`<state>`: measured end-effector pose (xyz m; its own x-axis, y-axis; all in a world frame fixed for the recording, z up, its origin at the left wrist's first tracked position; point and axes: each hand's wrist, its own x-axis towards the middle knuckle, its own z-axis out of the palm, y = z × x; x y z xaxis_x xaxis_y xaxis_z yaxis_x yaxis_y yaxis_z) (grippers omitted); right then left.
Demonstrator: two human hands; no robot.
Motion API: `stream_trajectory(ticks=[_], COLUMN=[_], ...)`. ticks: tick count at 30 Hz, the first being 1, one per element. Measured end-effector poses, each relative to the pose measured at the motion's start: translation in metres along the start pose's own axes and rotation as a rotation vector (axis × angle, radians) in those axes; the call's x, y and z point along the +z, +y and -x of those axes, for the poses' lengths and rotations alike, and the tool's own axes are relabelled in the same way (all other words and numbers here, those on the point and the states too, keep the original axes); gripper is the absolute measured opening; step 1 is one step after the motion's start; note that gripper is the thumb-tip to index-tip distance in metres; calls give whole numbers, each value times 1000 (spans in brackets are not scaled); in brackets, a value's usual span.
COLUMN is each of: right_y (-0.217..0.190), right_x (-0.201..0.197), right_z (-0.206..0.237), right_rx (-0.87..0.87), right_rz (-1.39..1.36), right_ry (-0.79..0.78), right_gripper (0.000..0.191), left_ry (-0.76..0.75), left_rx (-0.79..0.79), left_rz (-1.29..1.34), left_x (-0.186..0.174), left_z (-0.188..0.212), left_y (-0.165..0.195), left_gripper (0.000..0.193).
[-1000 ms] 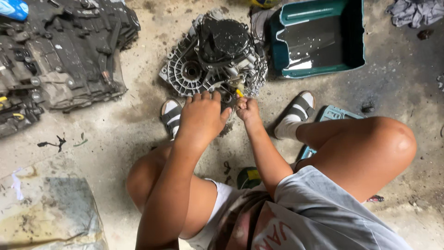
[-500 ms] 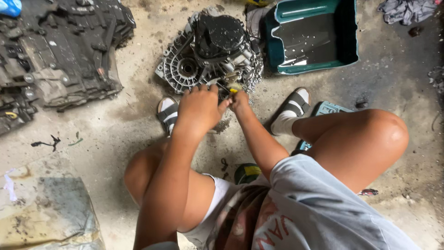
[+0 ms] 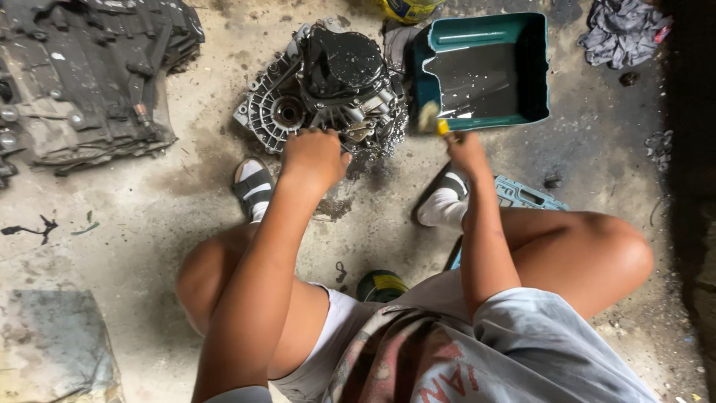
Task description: The person sits on the floor and scrubs a greasy transmission housing with a brush, repeatedly dipping the brush into a green tray of soapy water and working the bristles over the metal casting and its black cover to remove grime.
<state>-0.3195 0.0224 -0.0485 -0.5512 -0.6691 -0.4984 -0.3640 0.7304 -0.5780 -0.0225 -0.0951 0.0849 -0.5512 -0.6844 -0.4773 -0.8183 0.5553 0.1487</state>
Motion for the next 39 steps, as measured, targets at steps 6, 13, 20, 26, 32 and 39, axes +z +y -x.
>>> stream_trajectory(ticks=[6, 13, 20, 26, 32, 39], right_y=[17, 4, -10, -13, -4, 25], right_x=[-31, -25, -15, -14, -18, 7], right_z=[-50, -83, -96, -98, -89, -33], right_rx=[-176, -112, -59, -16, 163, 130], right_rz=[78, 166, 356, 494, -651, -1120], right_ry=[550, 467, 254, 109, 100, -179], right_gripper=[30, 30, 36, 29, 24, 27], left_ry=[49, 38, 20, 52, 89, 95], left_rx=[62, 43, 57, 62, 75, 66], left_rz=[-26, -76, -147, -163, -102, -17], left_x=[1, -9, -16, -22, -23, -11], left_z=[8, -4, -20, -35, -41, -31], left_y=[12, 31, 36, 51, 51, 37], left_gripper=[54, 55, 63, 63, 59, 50])
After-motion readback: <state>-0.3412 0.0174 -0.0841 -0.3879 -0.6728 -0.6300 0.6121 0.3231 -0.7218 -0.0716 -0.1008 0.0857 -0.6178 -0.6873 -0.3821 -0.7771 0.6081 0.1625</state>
